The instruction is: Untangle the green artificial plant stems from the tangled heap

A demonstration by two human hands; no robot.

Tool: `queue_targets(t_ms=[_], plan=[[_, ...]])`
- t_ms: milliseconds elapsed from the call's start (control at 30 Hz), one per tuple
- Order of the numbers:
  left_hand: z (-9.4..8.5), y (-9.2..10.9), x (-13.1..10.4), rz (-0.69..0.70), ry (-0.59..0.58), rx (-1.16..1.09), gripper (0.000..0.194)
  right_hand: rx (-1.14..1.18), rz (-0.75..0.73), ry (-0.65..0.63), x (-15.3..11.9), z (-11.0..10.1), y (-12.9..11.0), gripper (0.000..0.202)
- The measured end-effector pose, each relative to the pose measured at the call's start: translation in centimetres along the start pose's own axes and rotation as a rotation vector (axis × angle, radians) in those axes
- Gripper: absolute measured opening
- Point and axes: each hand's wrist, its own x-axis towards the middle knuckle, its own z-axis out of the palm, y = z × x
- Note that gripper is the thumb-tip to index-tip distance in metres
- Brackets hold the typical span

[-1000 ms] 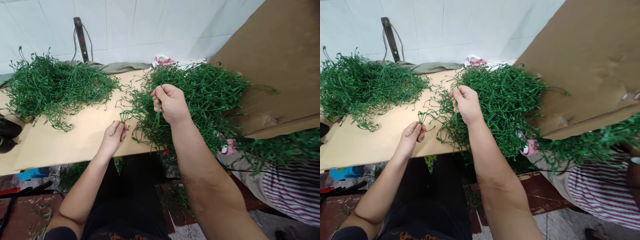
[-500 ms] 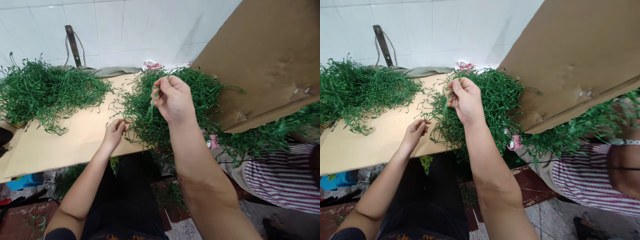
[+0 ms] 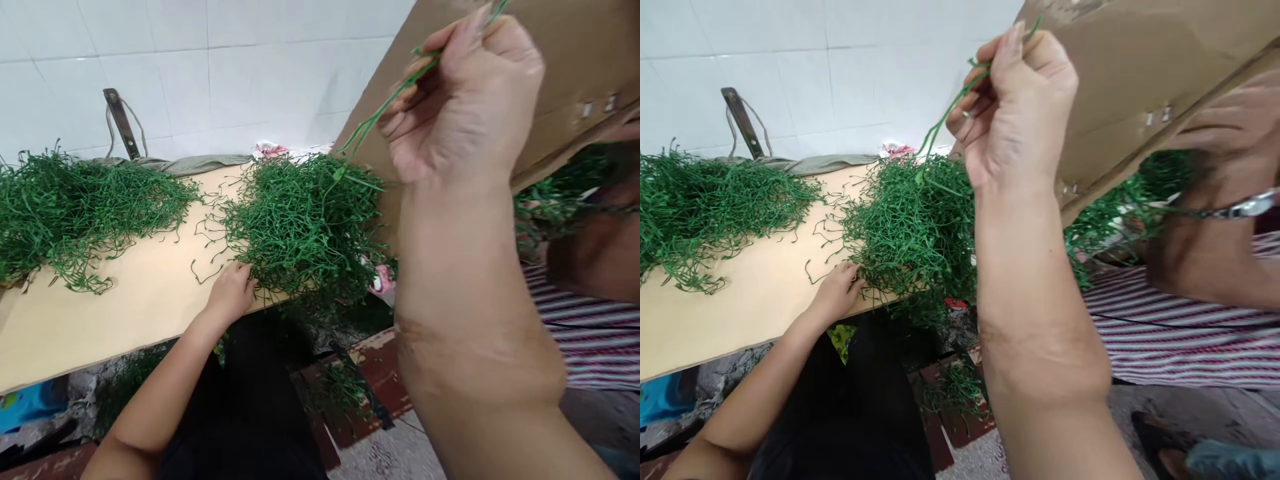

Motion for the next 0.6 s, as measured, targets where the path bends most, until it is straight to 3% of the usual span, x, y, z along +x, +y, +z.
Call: queue_targets(t_ms=[167, 300, 500, 600], plan=[[-1.3, 0.0, 0.7, -0.005, 0.143, -0.022, 0.037, -0.011, -0.079, -0.041, 1.2, -0.7, -2.1, 0.031], [-2.4, 0.9, 1.7, 0.072, 0.247, -0.127, 0.047, -0.017, -0.112, -0.075, 1.5, -0.3, -2.8, 0.030], [-3.1, 5.5, 4.5, 0.222, 0.159, -0.492, 0.061, -0.039, -0.102, -0.184, 0.0, 1.7, -2.1, 0.021], [-2.6, 6.8, 5.7, 0.210, 0.115, -0.579, 0.050, -0.003, -0.100, -0.231, -0.3, 2.3, -2.1, 0.019]])
